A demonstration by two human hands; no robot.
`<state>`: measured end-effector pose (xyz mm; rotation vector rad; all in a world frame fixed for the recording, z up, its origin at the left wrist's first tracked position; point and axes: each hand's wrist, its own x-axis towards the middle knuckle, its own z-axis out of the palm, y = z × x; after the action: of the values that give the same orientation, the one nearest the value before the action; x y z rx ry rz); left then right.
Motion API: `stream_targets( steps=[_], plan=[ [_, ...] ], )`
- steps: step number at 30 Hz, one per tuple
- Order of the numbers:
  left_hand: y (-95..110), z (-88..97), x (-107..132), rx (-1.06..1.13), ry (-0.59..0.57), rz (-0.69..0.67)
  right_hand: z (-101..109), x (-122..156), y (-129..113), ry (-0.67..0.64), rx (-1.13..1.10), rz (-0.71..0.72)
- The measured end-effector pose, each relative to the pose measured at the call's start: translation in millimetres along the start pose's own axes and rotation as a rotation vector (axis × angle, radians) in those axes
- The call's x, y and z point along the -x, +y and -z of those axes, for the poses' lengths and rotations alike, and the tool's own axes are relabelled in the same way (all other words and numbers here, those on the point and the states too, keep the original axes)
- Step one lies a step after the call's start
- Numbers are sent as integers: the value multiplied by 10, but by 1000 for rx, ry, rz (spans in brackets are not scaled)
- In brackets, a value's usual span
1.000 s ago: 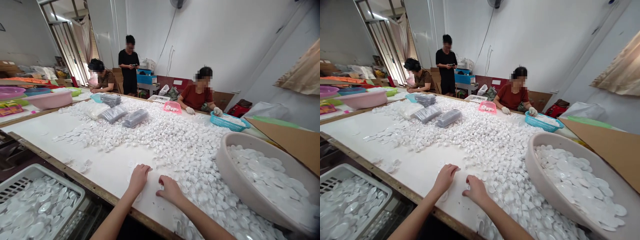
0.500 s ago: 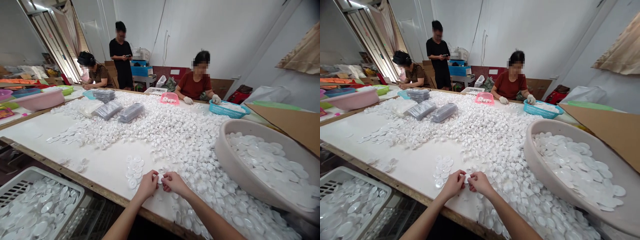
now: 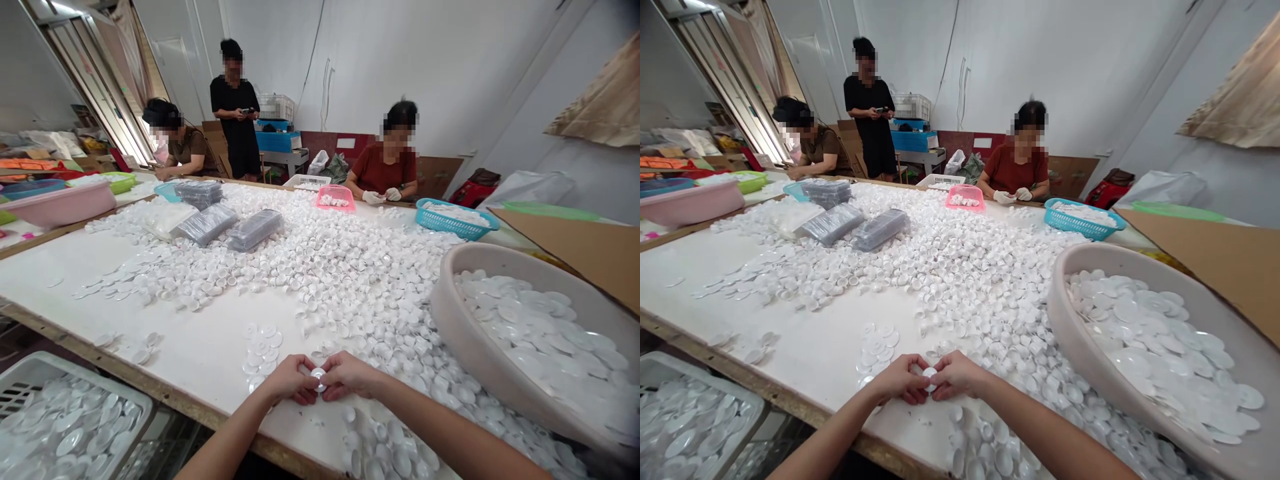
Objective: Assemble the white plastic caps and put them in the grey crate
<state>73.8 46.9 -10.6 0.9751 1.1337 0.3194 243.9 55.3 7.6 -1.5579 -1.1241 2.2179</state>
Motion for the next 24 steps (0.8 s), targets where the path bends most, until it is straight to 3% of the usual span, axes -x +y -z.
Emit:
stream_targets(
  steps=[5,13,20,24],
  plan=[
    [74,-13,36,28,-37,35,5,2,32,22,16,40],
    [16,-86,-97,-75,71,7,8,-143,101,31,52,60],
    [-98,-122,-95,8,118,-75,30,-136,111,38,65,112],
    [-66,-199,9,-167,180,-151,-77,-84,170,76,116,177]
  ],
)
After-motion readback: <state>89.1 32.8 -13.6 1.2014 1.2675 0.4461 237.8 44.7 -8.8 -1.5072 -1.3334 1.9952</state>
